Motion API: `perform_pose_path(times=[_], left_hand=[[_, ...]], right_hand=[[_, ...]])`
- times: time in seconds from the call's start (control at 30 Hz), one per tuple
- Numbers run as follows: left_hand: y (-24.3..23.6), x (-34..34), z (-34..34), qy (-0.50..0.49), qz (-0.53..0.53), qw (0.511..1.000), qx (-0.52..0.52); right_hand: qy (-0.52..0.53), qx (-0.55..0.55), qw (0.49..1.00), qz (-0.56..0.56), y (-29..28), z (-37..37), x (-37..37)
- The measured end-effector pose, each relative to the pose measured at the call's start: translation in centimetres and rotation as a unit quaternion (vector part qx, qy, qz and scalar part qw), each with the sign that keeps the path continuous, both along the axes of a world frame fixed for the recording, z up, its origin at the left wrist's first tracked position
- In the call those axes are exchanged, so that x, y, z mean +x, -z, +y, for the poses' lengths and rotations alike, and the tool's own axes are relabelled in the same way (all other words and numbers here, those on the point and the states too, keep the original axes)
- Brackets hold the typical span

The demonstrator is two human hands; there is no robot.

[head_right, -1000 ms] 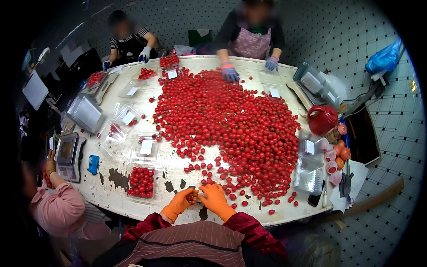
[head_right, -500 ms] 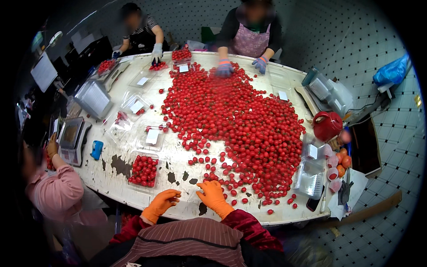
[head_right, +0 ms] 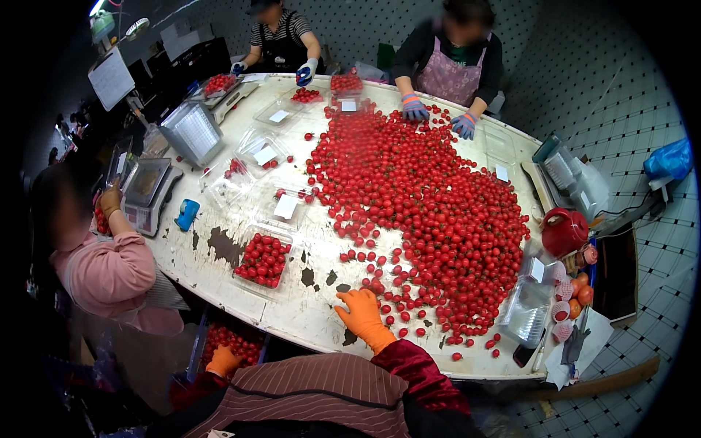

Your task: The person sorts red cherries from a large pile on a table into clear plastic containers. They wear orange gloves and repeatedly pick up handfuls of cherries, place them into containers, and move the containers aside to continue filling new ones.

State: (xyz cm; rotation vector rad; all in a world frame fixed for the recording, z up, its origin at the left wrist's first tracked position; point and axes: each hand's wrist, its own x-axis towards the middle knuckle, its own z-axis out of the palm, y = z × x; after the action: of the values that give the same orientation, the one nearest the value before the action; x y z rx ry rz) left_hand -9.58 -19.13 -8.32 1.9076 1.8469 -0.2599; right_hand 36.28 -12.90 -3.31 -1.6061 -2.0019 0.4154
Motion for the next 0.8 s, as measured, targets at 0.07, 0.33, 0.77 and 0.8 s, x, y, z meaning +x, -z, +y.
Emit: perform_pose_path(times=[0.07,0.33,0.77,0.8], left_hand=[[-0.6,1.0,0.4,-0.003,-0.045,0.998,-0.033],[-7.8,15.9,8.9,0.114,-0.343,0.932,-0.025],[-7.0,26.8,10.4,0.237,-0.364,0.897,-0.075],[-6.7,27.0,10.4,0.247,-0.360,0.896,-0.073]], right_hand=[[0.001,0.002,1.000,-0.003,-0.1,0.1,0.1],[0.061,0.015,0.998,0.011,-0.9,-1.6,2.2],[0.346,-0.107,0.929,0.071,-0.4,-12.8,11.8],[0.361,-0.120,0.922,0.070,0.1,-13.5,11.8]])
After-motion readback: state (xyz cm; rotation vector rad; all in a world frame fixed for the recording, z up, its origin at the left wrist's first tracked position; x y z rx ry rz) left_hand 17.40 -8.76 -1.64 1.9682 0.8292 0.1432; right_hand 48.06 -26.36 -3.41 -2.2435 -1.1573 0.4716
